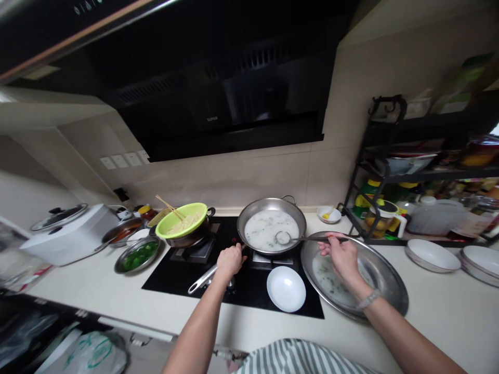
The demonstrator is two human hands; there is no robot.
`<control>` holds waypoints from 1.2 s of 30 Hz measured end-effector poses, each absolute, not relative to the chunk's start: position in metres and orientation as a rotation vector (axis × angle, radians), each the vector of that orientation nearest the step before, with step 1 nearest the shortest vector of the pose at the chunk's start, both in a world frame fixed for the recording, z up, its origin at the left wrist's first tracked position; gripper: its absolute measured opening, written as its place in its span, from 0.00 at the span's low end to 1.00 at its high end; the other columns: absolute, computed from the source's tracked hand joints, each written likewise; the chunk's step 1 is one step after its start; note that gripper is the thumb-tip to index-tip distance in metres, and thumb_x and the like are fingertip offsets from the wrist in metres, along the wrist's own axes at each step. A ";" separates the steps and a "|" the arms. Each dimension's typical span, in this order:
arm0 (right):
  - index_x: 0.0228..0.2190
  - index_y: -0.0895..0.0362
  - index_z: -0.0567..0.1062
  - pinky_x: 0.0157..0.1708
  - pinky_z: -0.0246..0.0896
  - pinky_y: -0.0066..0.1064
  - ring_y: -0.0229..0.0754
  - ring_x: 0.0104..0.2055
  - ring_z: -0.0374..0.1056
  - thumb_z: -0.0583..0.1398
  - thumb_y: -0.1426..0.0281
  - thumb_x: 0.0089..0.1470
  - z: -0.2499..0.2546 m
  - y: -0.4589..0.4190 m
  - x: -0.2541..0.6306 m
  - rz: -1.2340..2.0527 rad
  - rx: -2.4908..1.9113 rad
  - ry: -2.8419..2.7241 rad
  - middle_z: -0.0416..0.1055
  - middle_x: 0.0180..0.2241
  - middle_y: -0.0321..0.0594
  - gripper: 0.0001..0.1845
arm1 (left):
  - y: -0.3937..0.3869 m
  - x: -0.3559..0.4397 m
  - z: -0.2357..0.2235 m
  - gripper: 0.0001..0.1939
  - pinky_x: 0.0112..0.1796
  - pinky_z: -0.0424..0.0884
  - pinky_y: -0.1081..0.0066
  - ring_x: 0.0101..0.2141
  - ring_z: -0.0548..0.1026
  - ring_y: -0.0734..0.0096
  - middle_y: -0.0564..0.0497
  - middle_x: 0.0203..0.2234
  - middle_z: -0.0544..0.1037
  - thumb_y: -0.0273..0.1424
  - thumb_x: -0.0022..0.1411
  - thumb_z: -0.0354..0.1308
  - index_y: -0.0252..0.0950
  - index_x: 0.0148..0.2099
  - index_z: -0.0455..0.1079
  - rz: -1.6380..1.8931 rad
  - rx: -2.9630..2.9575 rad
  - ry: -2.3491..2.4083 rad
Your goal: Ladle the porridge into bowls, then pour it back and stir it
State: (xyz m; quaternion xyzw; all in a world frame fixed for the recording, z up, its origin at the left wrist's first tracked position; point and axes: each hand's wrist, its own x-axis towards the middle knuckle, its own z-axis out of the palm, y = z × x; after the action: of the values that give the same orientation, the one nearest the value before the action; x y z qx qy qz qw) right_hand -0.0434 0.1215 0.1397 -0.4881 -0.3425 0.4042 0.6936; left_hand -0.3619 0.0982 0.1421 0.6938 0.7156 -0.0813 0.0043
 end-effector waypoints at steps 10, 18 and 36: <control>0.29 0.52 0.70 0.13 0.63 0.29 0.44 0.19 0.70 0.64 0.61 0.44 0.144 0.118 -0.044 0.916 -1.071 -0.738 0.71 0.17 0.37 0.11 | 0.099 -0.362 0.141 0.20 0.42 0.71 0.59 0.45 0.78 0.50 0.35 0.44 0.78 0.39 0.65 0.52 0.31 0.54 0.65 -0.250 2.189 2.246; 0.27 0.53 0.71 0.13 0.61 0.28 0.43 0.19 0.69 0.65 0.66 0.39 0.163 0.103 -0.022 0.954 -1.028 -0.657 0.70 0.17 0.36 0.10 | 0.098 -0.362 0.143 0.20 0.42 0.71 0.61 0.45 0.78 0.51 0.36 0.44 0.78 0.39 0.66 0.52 0.31 0.54 0.64 -0.254 2.196 2.243; 0.37 0.56 0.74 0.22 0.71 0.35 0.44 0.19 0.70 0.57 0.59 0.56 0.092 0.017 0.088 0.330 -1.357 -1.324 0.74 0.22 0.43 0.15 | 0.102 -0.366 0.136 0.20 0.40 0.71 0.59 0.43 0.78 0.50 0.36 0.43 0.78 0.40 0.65 0.52 0.32 0.53 0.65 -0.269 2.197 2.254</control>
State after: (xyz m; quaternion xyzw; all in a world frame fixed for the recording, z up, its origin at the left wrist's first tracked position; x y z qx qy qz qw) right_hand 0.0884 0.0167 0.0923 -0.5786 -0.5646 0.1408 0.5715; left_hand -0.3658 0.1021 0.1361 0.6954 0.7135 -0.0851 -0.0088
